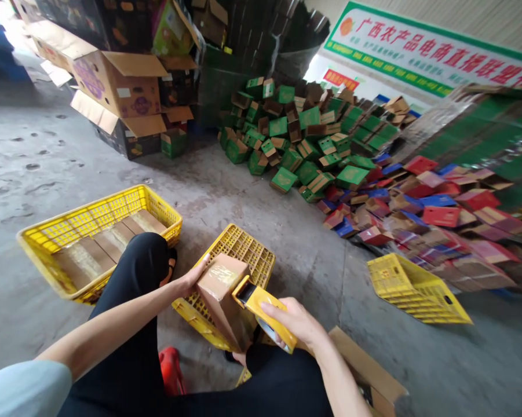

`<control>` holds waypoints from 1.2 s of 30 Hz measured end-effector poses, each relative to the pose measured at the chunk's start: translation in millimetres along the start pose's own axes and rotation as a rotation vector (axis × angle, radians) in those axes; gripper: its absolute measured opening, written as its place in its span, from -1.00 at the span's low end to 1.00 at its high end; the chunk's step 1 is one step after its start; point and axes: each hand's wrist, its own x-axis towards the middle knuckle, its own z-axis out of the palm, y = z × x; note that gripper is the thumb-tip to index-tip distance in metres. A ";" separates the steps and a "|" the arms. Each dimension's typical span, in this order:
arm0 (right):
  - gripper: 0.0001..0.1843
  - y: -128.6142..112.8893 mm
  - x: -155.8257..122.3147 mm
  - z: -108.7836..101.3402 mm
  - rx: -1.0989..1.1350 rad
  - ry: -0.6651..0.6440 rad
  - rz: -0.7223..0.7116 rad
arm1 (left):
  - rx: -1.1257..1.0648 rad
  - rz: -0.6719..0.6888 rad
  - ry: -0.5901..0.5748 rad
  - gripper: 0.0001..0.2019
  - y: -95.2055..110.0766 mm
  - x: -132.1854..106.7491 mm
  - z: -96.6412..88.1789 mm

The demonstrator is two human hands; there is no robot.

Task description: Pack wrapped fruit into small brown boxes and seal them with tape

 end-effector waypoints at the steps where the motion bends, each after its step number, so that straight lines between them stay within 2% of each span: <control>1: -0.44 1.1 8.7 5.9 0.017 -0.009 -0.008 | 0.039 0.022 0.080 0.09 0.4 2.3 -6.5; 4: -0.45 1.1 42.6 30.2 0.057 -0.013 -0.062 | 0.255 0.205 0.317 -0.04 15.5 3.9 -26.9; 6: -0.45 -4.8 70.4 48.9 0.042 -0.026 -0.079 | 0.406 0.373 0.370 -0.14 28.8 1.4 -36.7; 9: -0.49 -21.7 113.1 73.2 -0.016 -0.074 -0.046 | 0.554 0.552 0.221 -0.22 37.7 -1.7 -41.8; 11: -0.53 -33.9 136.7 83.3 -0.052 -0.096 -0.025 | 0.622 0.556 0.134 -0.19 33.6 -0.2 -41.6; 14: -0.56 -45.1 157.7 86.5 -0.083 -0.104 -0.011 | 0.672 0.560 0.129 -0.12 19.9 6.4 -41.1; 17: -0.57 -44.8 162.5 80.6 -0.094 -0.122 0.008 | 0.595 0.589 0.151 -0.12 8.8 12.5 -42.1; 20: -0.55 -38.3 162.2 76.2 -0.092 -0.143 0.026 | 0.522 0.536 0.158 -0.18 5.5 14.5 -45.0; 27: -0.54 -35.0 166.2 78.6 -0.101 -0.185 0.022 | 0.615 0.500 0.124 -0.19 10.6 12.5 -49.6; 31: -0.53 -30.8 152.3 70.1 -0.084 -0.202 -0.020 | 0.667 0.472 0.141 -0.13 13.1 11.2 -48.0; 36: -0.48 -4.8 130.0 52.4 -0.068 -0.201 0.006 | 0.688 0.476 0.158 -0.12 12.9 12.2 -47.8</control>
